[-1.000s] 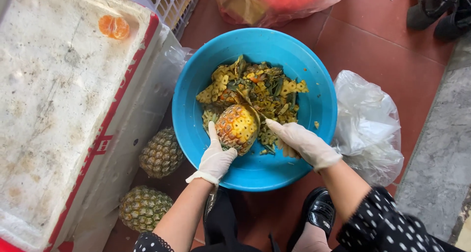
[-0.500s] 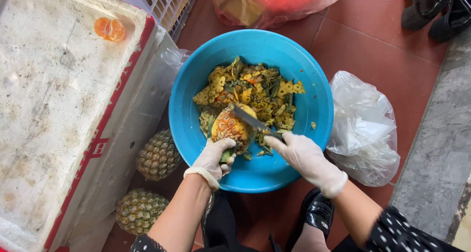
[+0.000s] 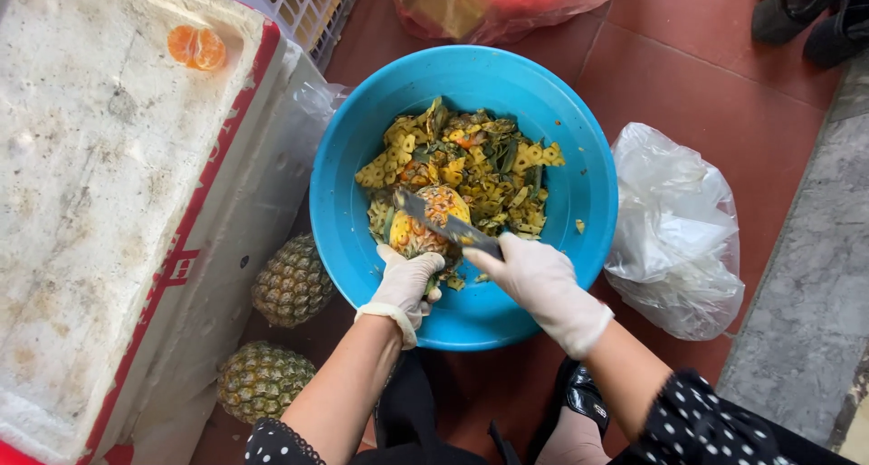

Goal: Peeling a pineapple using a knife to remove the skin and eyes

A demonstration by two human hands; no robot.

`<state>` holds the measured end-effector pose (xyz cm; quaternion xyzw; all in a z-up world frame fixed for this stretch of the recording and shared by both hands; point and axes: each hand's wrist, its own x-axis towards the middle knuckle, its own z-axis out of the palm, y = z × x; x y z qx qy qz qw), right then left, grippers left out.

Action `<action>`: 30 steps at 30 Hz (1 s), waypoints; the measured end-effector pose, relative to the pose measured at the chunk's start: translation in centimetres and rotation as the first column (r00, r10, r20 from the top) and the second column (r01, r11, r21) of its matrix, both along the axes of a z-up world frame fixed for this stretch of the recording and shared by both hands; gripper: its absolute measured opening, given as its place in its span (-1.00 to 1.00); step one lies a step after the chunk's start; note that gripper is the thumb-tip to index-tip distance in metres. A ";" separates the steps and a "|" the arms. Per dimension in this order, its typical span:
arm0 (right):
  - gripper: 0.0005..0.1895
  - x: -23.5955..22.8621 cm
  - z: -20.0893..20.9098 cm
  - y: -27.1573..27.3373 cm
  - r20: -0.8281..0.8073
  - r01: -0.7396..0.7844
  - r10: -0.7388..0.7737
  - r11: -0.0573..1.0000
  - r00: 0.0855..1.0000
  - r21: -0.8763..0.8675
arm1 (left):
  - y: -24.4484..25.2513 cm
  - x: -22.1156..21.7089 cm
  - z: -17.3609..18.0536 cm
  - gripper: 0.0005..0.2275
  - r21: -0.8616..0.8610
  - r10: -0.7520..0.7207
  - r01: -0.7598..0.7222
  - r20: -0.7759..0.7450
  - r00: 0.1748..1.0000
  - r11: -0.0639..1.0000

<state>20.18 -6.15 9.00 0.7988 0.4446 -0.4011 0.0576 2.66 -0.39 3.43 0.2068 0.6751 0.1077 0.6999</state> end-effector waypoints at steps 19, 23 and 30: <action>-0.50 2.8 -5.8 2.4 -0.118 0.001 -0.014 0.995 0.993 -0.105 | -0.5 -2.0 0.8 0.03 0.020 -0.065 0.066 -0.022 0.998 0.998; -0.68 4.5 -8.9 -1.9 -0.098 -0.243 0.243 0.970 0.965 0.013 | -0.4 -2.6 0.1 0.00 -0.020 -0.020 0.020 -0.010 1.000 1.000; -0.21 1.2 -0.1 -4.2 -0.005 -0.025 0.024 0.988 1.000 -0.155 | -0.4 -2.8 -0.9 0.01 -0.037 0.001 -0.001 0.000 1.000 0.999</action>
